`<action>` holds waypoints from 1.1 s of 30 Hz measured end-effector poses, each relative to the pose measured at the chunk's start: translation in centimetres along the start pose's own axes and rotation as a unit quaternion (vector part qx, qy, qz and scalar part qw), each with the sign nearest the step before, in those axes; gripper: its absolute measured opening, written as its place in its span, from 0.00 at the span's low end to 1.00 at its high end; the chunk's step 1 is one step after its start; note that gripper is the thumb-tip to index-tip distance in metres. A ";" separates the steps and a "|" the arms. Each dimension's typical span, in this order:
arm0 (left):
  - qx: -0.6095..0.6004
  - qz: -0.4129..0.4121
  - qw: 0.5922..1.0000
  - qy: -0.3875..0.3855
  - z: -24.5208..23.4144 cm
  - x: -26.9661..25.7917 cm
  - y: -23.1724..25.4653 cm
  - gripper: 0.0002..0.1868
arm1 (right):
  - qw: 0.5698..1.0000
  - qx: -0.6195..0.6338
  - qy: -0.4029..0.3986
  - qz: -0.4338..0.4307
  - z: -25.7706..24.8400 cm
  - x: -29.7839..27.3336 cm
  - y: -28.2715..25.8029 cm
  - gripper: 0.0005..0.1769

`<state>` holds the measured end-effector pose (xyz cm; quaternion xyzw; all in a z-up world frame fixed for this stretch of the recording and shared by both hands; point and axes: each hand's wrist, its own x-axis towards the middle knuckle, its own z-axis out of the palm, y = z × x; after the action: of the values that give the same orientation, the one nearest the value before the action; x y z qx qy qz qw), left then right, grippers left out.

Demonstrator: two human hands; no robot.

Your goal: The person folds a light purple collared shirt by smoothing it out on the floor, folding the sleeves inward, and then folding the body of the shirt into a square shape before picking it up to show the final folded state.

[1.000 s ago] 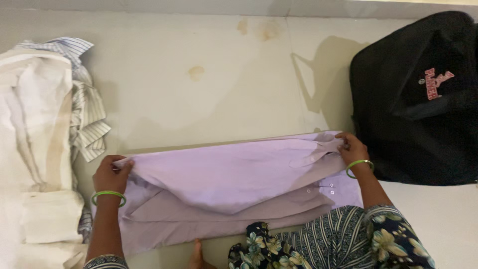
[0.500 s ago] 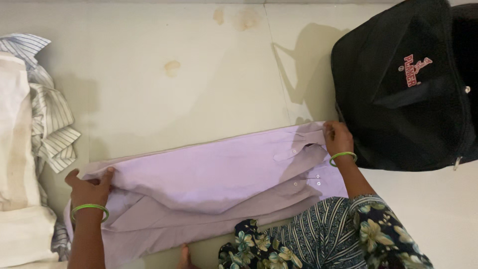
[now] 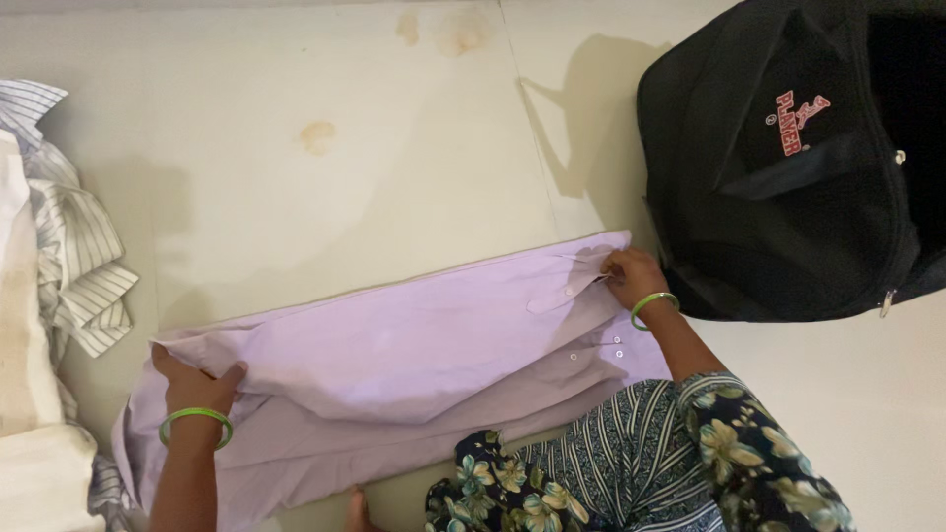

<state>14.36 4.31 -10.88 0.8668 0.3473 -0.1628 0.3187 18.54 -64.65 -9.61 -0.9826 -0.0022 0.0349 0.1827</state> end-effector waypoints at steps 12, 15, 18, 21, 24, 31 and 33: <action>-0.019 -0.008 1.000 -0.021 0.5 0.5 -0.3 0.68 | 0.976 0.090 0.003 0.200 3.0 -1.3 7.3 0.21; 0.020 0.023 1.000 0.000 1.0 1.4 -1.5 0.70 | 0.957 0.218 0.018 0.193 3.4 -1.8 8.8 0.25; 0.017 0.045 0.999 0.011 1.5 1.9 -2.3 0.70 | 0.894 0.367 -0.011 0.257 3.4 -1.5 9.0 0.23; 0.034 0.035 0.999 0.004 1.5 2.1 -2.5 0.70 | 0.906 0.364 -0.018 0.214 3.4 -1.5 8.2 0.24; 0.009 0.011 1.000 -0.001 1.5 2.0 -2.3 0.69 | 0.963 0.244 -0.023 0.116 3.0 -1.2 7.4 0.21; 0.005 0.030 1.000 -0.001 1.1 1.2 -1.4 0.66 | 0.890 0.376 -0.111 0.234 0.4 -0.8 2.5 0.25; 0.004 0.027 1.000 -0.005 0.9 1.0 -1.1 0.66 | 0.880 0.367 -0.127 0.274 -0.7 -1.0 0.9 0.25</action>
<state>14.21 4.79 -12.55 0.8763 0.3211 -0.1602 0.3215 17.62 -65.80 -9.19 -0.7940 0.2565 0.2061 0.5111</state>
